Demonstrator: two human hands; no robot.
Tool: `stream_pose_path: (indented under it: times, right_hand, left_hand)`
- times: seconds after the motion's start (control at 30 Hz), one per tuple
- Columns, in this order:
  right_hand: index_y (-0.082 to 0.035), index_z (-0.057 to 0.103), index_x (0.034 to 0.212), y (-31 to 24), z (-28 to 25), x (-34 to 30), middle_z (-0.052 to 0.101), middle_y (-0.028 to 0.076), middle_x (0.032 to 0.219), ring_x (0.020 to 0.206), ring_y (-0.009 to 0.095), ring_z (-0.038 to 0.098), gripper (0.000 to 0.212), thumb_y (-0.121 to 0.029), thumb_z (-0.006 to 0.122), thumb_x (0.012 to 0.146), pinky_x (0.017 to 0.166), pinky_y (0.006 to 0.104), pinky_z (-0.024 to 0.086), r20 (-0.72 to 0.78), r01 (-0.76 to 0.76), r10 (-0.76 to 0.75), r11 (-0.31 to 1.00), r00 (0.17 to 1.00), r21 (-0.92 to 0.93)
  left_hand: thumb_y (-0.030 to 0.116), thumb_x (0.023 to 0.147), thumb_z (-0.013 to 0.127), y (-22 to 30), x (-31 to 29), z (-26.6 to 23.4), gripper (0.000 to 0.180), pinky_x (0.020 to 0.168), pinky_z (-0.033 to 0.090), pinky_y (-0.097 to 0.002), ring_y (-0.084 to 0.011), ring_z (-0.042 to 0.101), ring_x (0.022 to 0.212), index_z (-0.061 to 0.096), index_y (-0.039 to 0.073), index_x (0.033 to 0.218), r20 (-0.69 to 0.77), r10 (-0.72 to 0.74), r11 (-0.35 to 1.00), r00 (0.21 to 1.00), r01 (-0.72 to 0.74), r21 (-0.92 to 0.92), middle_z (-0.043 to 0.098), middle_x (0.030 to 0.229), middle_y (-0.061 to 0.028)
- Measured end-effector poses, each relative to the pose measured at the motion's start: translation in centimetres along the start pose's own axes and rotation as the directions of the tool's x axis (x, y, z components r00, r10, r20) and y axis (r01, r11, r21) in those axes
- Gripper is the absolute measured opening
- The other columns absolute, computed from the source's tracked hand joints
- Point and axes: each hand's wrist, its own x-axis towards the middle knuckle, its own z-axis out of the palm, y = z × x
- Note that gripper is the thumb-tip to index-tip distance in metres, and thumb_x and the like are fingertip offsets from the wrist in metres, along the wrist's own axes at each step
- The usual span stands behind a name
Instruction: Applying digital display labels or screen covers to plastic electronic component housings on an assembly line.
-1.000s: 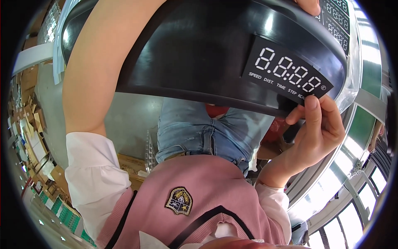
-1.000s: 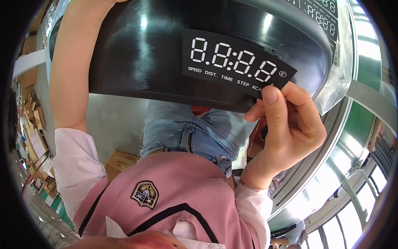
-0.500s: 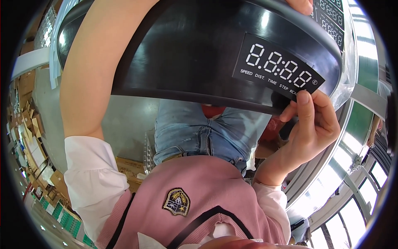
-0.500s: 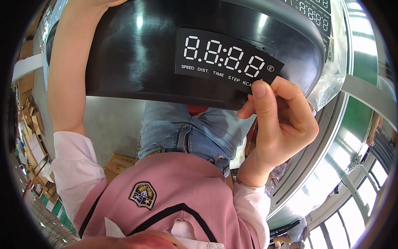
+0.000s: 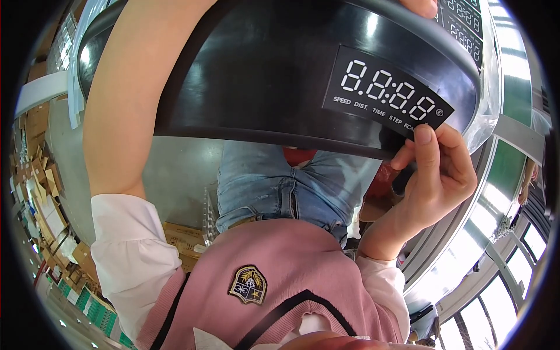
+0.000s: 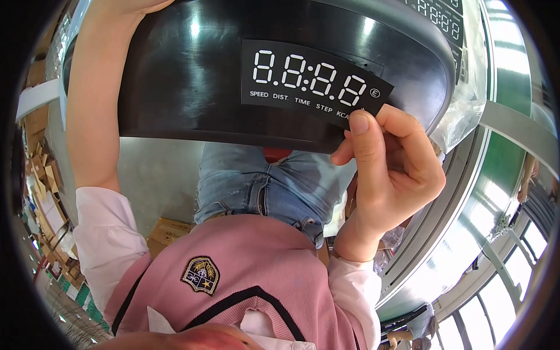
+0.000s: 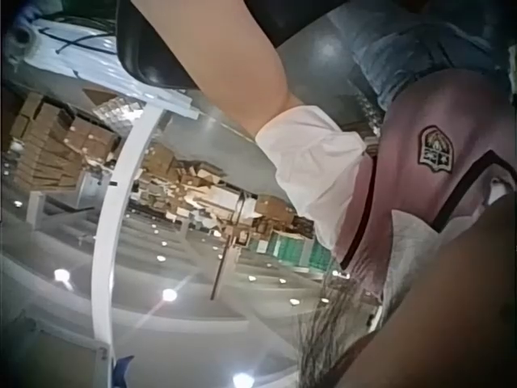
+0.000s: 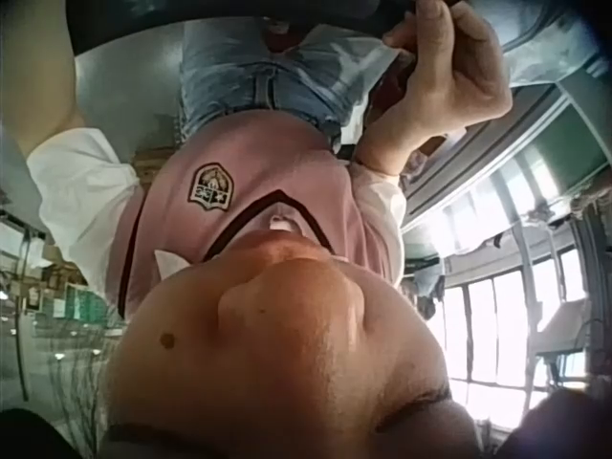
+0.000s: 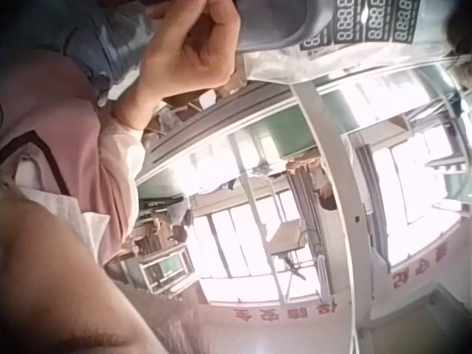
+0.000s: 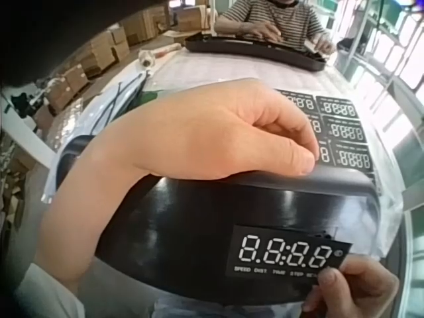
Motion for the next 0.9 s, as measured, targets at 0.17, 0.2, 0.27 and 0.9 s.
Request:
stream_pose_path:
  times: [0.17,0.2,0.27,0.9]
  right_hand:
    - [0.009,0.066,0.086,0.1,-0.1,0.0,0.064,0.008,0.065,0.049,0.011,0.058,0.009,0.002,0.071,0.084,0.046,0.0184,0.040,0.003,0.011,-0.011,1.000,1.000,-0.018]
    - [0.009,0.066,0.086,0.1,-0.2,0.0,0.064,0.008,0.065,0.049,0.011,0.058,0.009,0.002,0.071,0.084,0.046,0.0184,0.040,0.002,0.015,-0.015,1.000,1.000,-0.017]
    - [0.009,0.066,0.086,0.2,-0.2,-0.1,0.064,0.008,0.065,0.049,0.011,0.058,0.009,0.002,0.071,0.084,0.046,0.0184,0.041,0.010,0.013,-0.013,1.000,1.000,-0.019]
    - [0.009,0.065,0.084,0.3,-1.1,0.1,0.063,0.009,0.065,0.048,0.012,0.058,0.005,0.006,0.069,0.083,0.044,0.0193,0.039,-0.016,0.021,-0.019,0.989,1.000,0.149]
  left_hand:
    - [0.028,0.090,0.063,0.3,-0.2,0.2,0.030,0.077,0.045,-0.0258,-0.0136,0.060,0.085,0.068,0.001,0.103,-0.063,0.011,0.999,0.998,-0.009,0.040,0.067,0.090,-0.0052]
    - [0.027,0.090,0.063,0.3,-0.1,0.1,0.030,0.077,0.045,-0.0256,-0.0136,0.059,0.085,0.068,0.000,0.103,-0.035,0.004,0.999,0.999,-0.003,0.034,0.067,0.090,-0.0054]
    - [0.026,0.090,0.063,0.2,0.1,-0.1,0.030,0.077,0.045,-0.0254,-0.0137,0.059,0.085,0.068,-0.001,0.103,0.022,-0.010,1.000,1.000,0.010,0.023,0.067,0.089,-0.0057]
    - [0.026,0.089,0.063,0.1,-0.1,0.1,0.029,0.076,0.044,-0.0256,-0.0130,0.058,0.083,0.069,0.001,0.103,0.000,0.014,1.000,1.000,-0.014,-0.011,0.066,0.087,-0.0045]
